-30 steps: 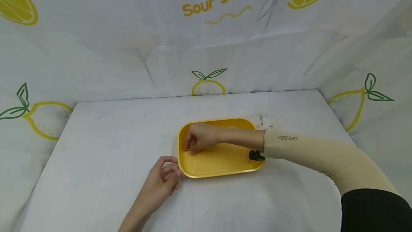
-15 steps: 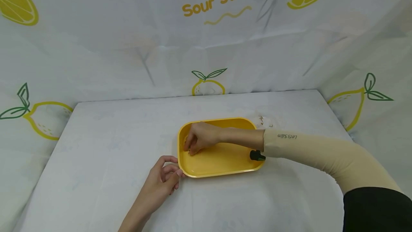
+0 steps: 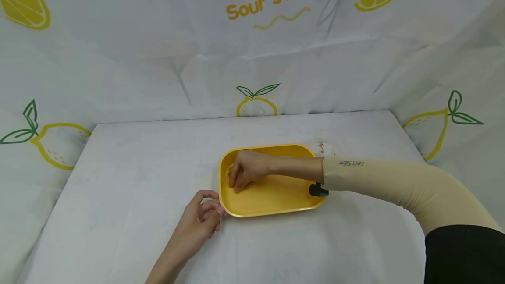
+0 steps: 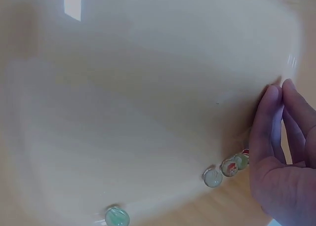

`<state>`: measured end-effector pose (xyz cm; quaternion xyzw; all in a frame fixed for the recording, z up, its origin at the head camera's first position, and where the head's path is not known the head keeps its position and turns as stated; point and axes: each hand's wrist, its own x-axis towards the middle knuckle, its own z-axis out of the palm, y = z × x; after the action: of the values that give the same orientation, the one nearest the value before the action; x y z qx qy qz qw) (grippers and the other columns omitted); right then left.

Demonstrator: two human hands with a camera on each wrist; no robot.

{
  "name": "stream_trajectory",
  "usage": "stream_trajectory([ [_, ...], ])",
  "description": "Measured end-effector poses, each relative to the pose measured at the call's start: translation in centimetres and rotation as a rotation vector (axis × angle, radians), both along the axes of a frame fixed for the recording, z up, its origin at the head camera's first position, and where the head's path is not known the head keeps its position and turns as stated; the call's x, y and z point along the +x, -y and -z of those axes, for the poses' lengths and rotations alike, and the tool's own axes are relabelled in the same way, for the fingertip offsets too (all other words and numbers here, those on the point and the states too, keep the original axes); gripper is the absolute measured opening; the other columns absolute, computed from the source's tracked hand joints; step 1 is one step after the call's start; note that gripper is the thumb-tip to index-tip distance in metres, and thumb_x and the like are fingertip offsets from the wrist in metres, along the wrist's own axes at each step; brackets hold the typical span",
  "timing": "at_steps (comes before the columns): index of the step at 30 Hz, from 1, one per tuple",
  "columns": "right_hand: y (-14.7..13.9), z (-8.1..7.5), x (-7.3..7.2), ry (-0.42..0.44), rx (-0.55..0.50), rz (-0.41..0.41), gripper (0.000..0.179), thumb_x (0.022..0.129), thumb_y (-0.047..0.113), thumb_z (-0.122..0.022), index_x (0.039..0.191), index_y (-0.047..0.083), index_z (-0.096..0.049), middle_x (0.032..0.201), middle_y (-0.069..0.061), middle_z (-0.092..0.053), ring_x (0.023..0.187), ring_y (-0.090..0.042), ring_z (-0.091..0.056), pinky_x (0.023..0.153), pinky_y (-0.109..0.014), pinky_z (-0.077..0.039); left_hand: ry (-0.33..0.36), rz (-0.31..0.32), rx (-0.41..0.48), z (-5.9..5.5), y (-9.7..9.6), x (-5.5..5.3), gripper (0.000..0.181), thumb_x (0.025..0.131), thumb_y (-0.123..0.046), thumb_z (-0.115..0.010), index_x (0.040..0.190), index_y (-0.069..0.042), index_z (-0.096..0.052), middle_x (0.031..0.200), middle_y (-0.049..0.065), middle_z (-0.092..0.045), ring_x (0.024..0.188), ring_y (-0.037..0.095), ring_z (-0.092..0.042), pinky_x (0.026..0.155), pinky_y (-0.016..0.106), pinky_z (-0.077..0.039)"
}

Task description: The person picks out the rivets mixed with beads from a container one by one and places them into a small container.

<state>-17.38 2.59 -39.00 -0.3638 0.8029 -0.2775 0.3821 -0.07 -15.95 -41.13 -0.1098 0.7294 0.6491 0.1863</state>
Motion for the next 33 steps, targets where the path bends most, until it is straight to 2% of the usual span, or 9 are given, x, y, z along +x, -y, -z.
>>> stream_trajectory([
  [10,0.15,0.06,0.12,-0.026,0.002,0.000,0.005,0.090,0.009,-0.088,0.091,0.005,-0.086,0.081,-0.002,-0.082,0.061,-0.002,-0.067,0.064,-0.020,-0.061,-0.017,0.004,0.000,-0.11,-0.07,0.05,0.037,0.106,-0.011,-0.068,0.138,-0.009,-0.049,0.103,0.012,-0.071,0.069,0.013,-0.056,0.056,0.021,-0.043],
  [33,0.50,-0.36,0.09,-0.080,-0.003,-0.114,0.013,0.097,0.004,-0.077,0.085,0.005,-0.083,0.071,0.000,-0.074,0.059,-0.001,-0.059,0.059,-0.013,-0.051,-0.020,0.003,0.013,-0.22,-0.06,0.11,0.038,0.105,-0.010,-0.067,0.137,-0.008,-0.048,0.103,0.012,-0.071,0.070,0.012,-0.057,0.058,0.020,-0.043],
])
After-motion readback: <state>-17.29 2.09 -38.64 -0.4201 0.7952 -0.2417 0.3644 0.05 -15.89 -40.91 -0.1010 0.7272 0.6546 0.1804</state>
